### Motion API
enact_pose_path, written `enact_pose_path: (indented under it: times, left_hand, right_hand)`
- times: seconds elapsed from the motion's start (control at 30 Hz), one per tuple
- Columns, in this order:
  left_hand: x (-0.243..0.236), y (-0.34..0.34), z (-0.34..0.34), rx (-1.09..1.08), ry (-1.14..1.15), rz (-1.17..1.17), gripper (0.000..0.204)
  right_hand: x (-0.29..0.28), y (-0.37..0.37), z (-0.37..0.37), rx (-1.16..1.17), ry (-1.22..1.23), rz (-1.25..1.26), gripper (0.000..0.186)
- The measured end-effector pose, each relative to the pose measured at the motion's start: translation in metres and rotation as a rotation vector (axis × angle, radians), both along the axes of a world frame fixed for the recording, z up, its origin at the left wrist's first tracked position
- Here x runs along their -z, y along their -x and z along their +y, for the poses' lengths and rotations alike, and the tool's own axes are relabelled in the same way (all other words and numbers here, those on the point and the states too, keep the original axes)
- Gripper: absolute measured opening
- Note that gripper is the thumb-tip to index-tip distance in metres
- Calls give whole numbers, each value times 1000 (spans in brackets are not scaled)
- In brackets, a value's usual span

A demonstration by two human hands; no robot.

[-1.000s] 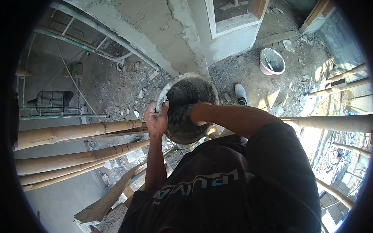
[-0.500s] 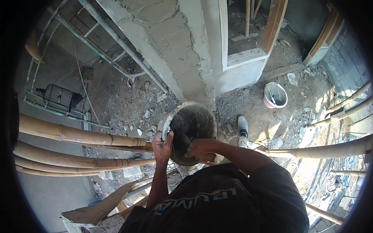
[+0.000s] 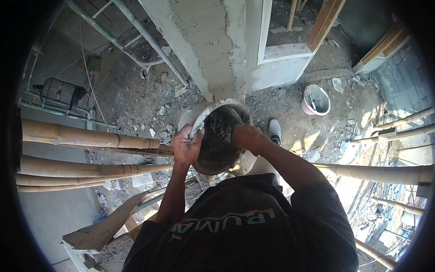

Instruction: The person applies plaster to an interior wall pillar with a trowel, smoothing the plaster onto the surface.

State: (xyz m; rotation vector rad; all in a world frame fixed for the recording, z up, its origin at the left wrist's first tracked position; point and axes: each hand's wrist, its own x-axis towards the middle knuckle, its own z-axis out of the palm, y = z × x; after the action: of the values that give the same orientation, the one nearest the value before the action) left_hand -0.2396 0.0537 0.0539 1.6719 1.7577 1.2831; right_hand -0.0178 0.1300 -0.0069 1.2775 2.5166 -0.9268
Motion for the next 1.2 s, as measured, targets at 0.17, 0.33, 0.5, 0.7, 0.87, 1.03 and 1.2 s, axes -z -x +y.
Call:
enact_pose_path:
  times: [0.17, 0.33, 0.5, 0.7, 0.87, 1.03, 1.2]
  left_hand:
    - [-32, -18, 12, 147, -37, 175, 20]
    - [-47, -15, 13, 248, -7, 127, 19]
    - [-46, 5, 9, 141, 15, -86, 15]
    - [-58, 25, 6, 30, -65, -252, 14]
    - [-70, 28, 7, 25, -10, -273, 13]
    - [-60, 31, 10, 50, -38, -137, 14]
    - [-51, 35, 4, 26, -57, -111, 15]
  right_hand:
    - [23, -8, -6, -466, -115, -51, 23]
    - [-42, 0, -16, 46, 722, 58, 29]
    - [-46, 8, -40, 210, 953, 444, 33]
    - [-93, 1, -21, 130, 764, 368, 35]
    - [-80, -6, -37, -67, -161, 127, 41]
    - [-111, 7, -26, 242, 608, 236, 49]
    - [-109, -12, -19, 225, 611, 110, 43]
